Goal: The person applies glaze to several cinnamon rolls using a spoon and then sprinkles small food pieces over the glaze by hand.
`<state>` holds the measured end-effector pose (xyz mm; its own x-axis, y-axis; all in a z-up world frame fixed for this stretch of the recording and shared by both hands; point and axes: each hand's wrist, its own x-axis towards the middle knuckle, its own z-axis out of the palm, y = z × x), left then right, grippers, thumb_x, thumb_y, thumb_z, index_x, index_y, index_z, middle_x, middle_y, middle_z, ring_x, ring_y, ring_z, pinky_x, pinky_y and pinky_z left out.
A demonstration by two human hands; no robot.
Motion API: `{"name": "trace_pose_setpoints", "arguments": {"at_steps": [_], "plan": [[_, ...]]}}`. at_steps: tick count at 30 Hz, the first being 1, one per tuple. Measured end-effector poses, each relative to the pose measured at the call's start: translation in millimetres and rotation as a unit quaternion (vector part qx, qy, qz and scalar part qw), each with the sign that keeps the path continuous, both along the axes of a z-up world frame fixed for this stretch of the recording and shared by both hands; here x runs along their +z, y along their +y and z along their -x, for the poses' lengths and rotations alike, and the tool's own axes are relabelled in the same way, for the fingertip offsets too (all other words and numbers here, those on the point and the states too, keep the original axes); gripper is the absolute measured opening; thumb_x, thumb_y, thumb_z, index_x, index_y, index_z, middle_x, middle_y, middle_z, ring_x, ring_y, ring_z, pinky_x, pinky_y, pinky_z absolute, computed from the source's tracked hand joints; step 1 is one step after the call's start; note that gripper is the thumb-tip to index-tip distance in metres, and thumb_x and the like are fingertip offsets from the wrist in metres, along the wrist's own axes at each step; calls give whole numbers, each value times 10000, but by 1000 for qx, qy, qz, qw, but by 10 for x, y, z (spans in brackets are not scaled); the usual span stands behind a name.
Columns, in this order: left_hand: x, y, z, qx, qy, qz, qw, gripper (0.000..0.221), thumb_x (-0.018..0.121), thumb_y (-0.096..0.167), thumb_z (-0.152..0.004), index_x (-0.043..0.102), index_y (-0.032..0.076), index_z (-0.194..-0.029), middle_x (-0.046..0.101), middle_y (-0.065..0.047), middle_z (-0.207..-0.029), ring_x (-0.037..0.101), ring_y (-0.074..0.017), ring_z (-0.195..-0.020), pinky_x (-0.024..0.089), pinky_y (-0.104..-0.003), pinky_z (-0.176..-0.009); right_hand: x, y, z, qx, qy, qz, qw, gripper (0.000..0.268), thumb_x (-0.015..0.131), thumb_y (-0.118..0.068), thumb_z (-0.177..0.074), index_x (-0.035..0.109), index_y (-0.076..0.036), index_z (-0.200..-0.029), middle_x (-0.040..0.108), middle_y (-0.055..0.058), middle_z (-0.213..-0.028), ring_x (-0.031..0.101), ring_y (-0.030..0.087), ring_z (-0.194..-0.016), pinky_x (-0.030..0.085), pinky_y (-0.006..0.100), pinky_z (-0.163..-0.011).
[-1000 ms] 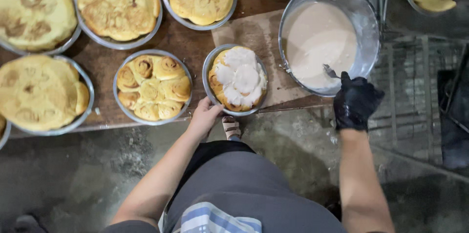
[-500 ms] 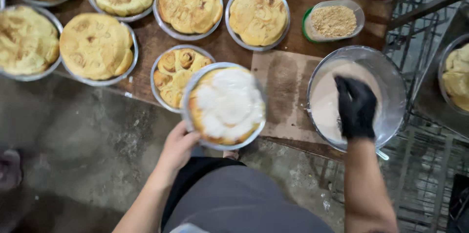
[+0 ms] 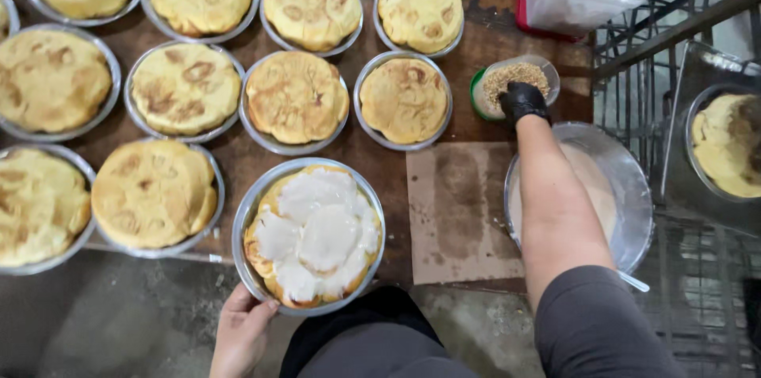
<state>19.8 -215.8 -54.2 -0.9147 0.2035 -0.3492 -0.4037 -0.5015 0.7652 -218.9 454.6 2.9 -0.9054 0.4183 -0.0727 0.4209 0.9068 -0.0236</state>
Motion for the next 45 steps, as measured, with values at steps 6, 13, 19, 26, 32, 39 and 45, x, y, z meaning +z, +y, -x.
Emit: {"name": "trace_pose_setpoints", "arguments": {"at_steps": [6, 13, 19, 26, 32, 39, 45], "plan": [[-20, 292, 484, -44, -15, 7, 999, 454, 608, -100, -838, 608, -74, -1291, 689, -149, -1207, 644, -210, -1090, 519, -368, -940, -329, 121, 171, -56, 53, 51, 996, 393, 735, -316, -828, 760, -128, -1173, 707, 221, -1170, 660, 395, -1106, 500, 474, -971], [206, 1373, 1018, -88, -49, -9, 995, 472, 584, -38, -819, 603, -54, -1291, 686, -116, -1182, 646, -198, -1033, 529, -325, -873, -126, 778, 270, -137, 53, 328, 933, 348, 762, -170, -865, 736, -106, -1206, 744, 157, -1092, 700, 335, -957, 568, 447, -836], [212, 2125, 1302, -100, -59, -37, 993, 485, 646, 17, -874, 621, -1, -1359, 671, -75, -1131, 576, -170, -898, 463, -305, -735, 175, 1183, -5, -174, 121, 655, 725, 262, 705, -74, -936, 683, -2, -1186, 736, 93, -1100, 719, 238, -995, 619, 385, -870], [214, 2701, 1432, -101, -24, -123, 987, 394, 632, 16, -894, 613, 25, -1287, 700, -58, -1178, 673, -160, -1047, 568, -335, -921, 1307, 311, -62, 18, 60, 666, 743, 310, 671, -85, -961, 681, 51, -1240, 741, 117, -1115, 723, 220, -1010, 586, 354, -912], [337, 2887, 1325, -93, -25, -130, 987, 347, 635, -1, -901, 650, 46, -1245, 720, -26, -1092, 673, -108, -929, 573, -280, -803, 1643, -1033, -97, 185, -11, 515, 837, 287, 709, 7, -870, 716, 25, -1155, 770, 109, -1102, 732, 171, -983, 599, 307, -892], [363, 2831, 1171, -72, -54, -93, 992, 273, 637, 13, -895, 662, 93, -1156, 707, 25, -1017, 626, -53, -809, 513, -215, -677, 1843, -1688, -435, 352, -9, 341, 872, 348, 623, 54, -828, 758, -43, -1134, 760, 145, -1167, 739, 221, -1075, 582, 313, -939], [290, 2677, 1063, -43, -3, -123, 992, 232, 653, 21, -951, 673, 92, -1171, 693, 11, -992, 606, -77, -798, 482, -234, -669, 1905, -1700, -522, 530, -32, 226, 816, 307, 722, -19, -819, 753, 0, -1124, 720, 220, -1201, 670, 339, -1125, 500, 396, -988]]}}
